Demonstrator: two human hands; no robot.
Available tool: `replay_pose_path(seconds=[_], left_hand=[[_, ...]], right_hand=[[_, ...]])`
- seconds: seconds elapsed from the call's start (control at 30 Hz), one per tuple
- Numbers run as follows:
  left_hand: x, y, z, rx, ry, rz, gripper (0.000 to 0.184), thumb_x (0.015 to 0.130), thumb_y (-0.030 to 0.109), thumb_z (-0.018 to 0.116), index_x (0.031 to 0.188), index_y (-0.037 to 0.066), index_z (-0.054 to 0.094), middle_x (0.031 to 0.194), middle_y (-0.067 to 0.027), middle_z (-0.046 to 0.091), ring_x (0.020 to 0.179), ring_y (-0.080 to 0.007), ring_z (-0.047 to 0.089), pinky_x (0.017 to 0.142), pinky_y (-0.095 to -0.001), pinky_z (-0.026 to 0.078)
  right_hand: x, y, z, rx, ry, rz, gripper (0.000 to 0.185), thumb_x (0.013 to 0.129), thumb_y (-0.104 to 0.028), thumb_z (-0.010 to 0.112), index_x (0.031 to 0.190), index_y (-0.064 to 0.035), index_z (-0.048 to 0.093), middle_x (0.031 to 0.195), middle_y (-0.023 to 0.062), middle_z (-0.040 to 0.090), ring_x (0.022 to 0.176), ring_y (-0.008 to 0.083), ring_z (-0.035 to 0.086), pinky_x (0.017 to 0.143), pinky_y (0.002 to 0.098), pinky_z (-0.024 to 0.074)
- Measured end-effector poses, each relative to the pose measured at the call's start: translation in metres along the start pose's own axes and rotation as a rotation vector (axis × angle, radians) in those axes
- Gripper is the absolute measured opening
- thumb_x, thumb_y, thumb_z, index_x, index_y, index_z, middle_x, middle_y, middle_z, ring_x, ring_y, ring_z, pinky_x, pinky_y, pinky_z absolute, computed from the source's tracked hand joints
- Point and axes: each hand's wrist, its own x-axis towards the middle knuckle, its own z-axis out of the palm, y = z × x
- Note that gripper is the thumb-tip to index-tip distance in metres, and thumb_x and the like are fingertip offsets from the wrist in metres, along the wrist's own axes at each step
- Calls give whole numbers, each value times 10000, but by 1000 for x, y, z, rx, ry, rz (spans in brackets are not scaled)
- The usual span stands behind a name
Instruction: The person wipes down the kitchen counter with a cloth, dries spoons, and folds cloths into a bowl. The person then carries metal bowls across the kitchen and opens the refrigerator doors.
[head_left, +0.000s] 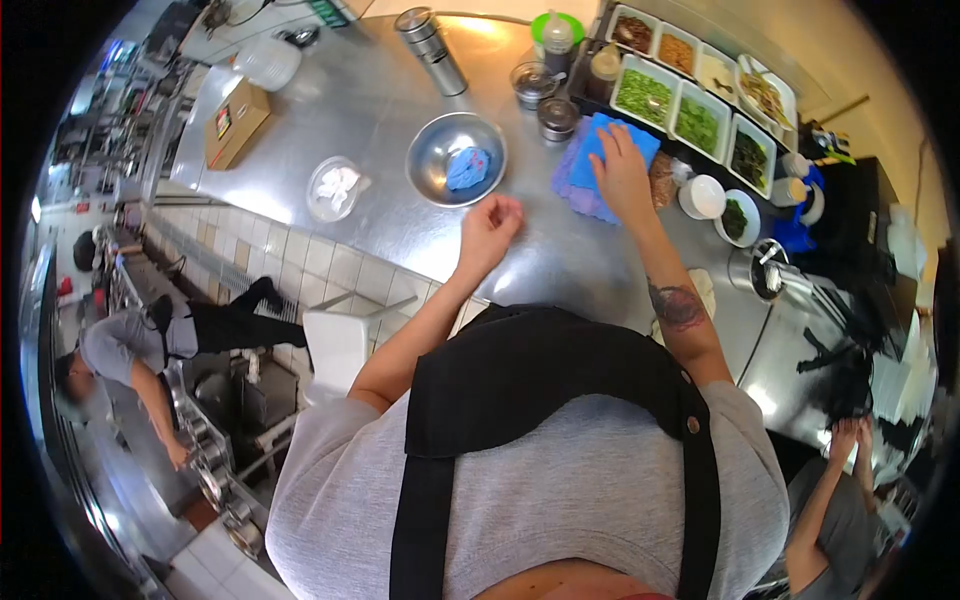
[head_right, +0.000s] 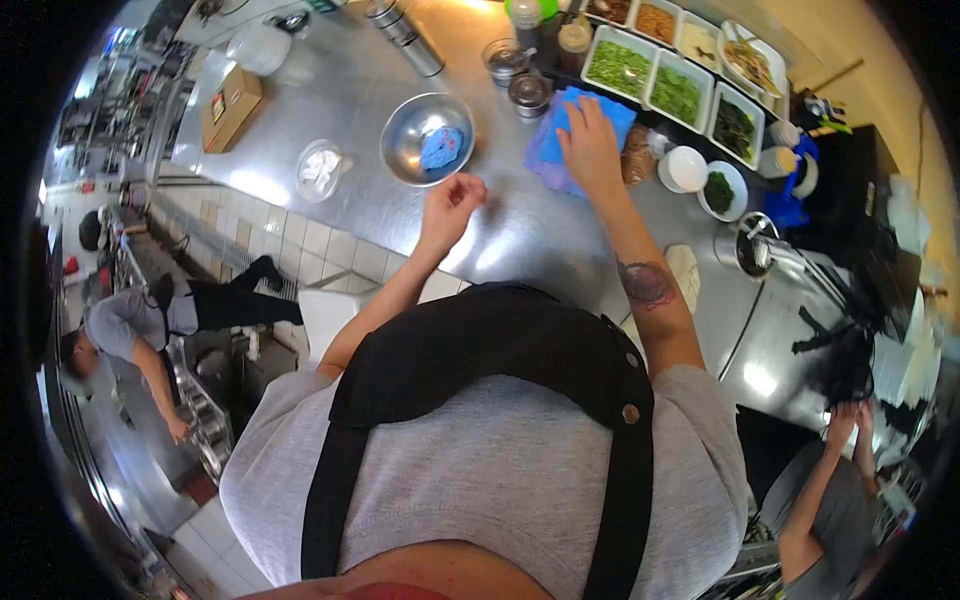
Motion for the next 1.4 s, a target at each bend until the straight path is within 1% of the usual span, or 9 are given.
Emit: replay_pose_path(seconds=[0.1,0.3,0.53,0.67,0.7,0.9,1.03,1.2,1.4], left_hand=[[29,20,-36,517,347,423,139,737,96,663,823,5,602,785,-136,608,766,-268,618,697,-363,489],[100,-32,-57,1027,220,407,217,684,110,686,887,52,634,800,-147,618,787,-345,609,767,-424,491],[123,-3,-103,654,-64,146,296,714,151,692,991,64,636,850,-150,661,834,-291,644,740,-381,497],[99,53,-118,508,-49,583,210,781,87,641,990,73,659,864,-114,660,780,-223,636,706,-312,491],[96,66,-119,303,-174,408,162,847,75,591,993,43,654,880,-67,654,773,-137,607,712,-265,477],[89,139,-140,-290,-537,342,159,895,96,564,999,-3,635,881,-33,645,794,-74,574,733,-223,460],[86,163,-145,-174,-591,520,156,889,110,577,977,-11,622,801,-18,642,723,-61,567,670,-209,463],[76,193,-160,172,-437,725,174,880,127,599,966,-23,604,727,-18,637,644,-55,559,602,-209,467],[91,220,-157,-529,-927,258,270,903,265,567,1047,41,612,918,-65,641,785,-153,621,695,-283,510]], right_hand=[[-17,0,37,-184,-50,147,633,836,-398,562,1376,-131,367,1480,136,224,1360,331,203,1046,593,171],[-15,-1,38,-240,-117,193,630,817,-422,565,1381,-220,369,1490,90,221,1371,313,183,1062,572,160],[-1,-13,30,-55,-188,300,506,769,-298,666,1235,-157,525,1374,98,418,1244,290,407,947,534,362],[21,-128,7,694,34,334,444,717,-201,740,1120,-92,588,1124,95,589,988,218,581,795,341,469],[28,-162,-5,706,81,311,448,706,-190,755,1108,-80,592,1057,89,615,924,193,605,765,287,472],[53,-208,-27,900,116,235,386,725,-154,753,1068,-65,599,861,16,582,783,108,558,703,237,448],[46,-205,-55,784,-83,170,280,762,-112,724,1009,-53,609,743,-46,488,737,36,495,648,206,419],[18,-191,-89,1061,-217,232,280,756,-63,715,1001,-27,584,830,-49,510,767,30,477,655,206,405],[2,-198,-113,1059,-553,257,481,717,-87,745,1151,-2,557,1076,30,622,926,68,555,799,226,449]])
